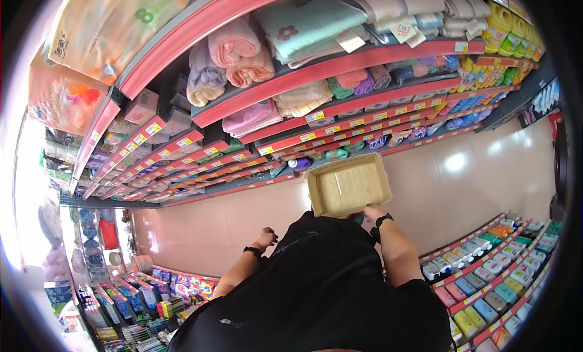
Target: The recorder is taking small packaged towels and tissues from a box and placing them on supermarket shelves.
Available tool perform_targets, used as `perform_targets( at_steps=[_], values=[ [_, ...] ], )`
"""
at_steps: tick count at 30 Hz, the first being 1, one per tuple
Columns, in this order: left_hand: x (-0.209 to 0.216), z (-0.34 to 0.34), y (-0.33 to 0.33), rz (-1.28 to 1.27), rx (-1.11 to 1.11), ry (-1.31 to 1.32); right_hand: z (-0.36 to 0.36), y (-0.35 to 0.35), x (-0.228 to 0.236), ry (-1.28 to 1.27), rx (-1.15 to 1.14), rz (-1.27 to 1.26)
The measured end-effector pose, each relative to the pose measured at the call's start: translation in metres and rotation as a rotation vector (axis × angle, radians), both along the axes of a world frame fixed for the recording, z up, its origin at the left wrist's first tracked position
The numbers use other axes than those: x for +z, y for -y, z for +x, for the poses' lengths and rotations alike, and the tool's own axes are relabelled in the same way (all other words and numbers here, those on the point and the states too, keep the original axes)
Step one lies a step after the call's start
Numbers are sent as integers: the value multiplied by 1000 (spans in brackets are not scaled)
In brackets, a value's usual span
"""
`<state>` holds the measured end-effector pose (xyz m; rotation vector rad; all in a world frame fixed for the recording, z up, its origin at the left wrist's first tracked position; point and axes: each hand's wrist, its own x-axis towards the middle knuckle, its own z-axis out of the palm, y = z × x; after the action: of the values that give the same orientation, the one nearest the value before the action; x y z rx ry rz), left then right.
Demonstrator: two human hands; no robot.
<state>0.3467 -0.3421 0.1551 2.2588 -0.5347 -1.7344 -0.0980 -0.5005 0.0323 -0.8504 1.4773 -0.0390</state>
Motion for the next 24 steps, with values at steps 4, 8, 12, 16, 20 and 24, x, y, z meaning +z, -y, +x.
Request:
perform_targets(
  at_steps=[4,8,12,16,20,24],
  values=[
    [7,5,33,-47,-57,4,20,8,44,62,20,115],
    [12,7,56,-67,25,-62,7,2,12,-320,381,-158],
    [11,10,76,-152,82,-69,1,8,58,-72,-39,-22],
    [48,8,133,-501,151,-140,-22,4,80,-105,-122,54],
    [133,14,208,-899,208,-102,-7,19,122,-18,-151,42],
    [201,18,260,-1118,483,-140,54,84,165,130,24,-169]
  ],
)
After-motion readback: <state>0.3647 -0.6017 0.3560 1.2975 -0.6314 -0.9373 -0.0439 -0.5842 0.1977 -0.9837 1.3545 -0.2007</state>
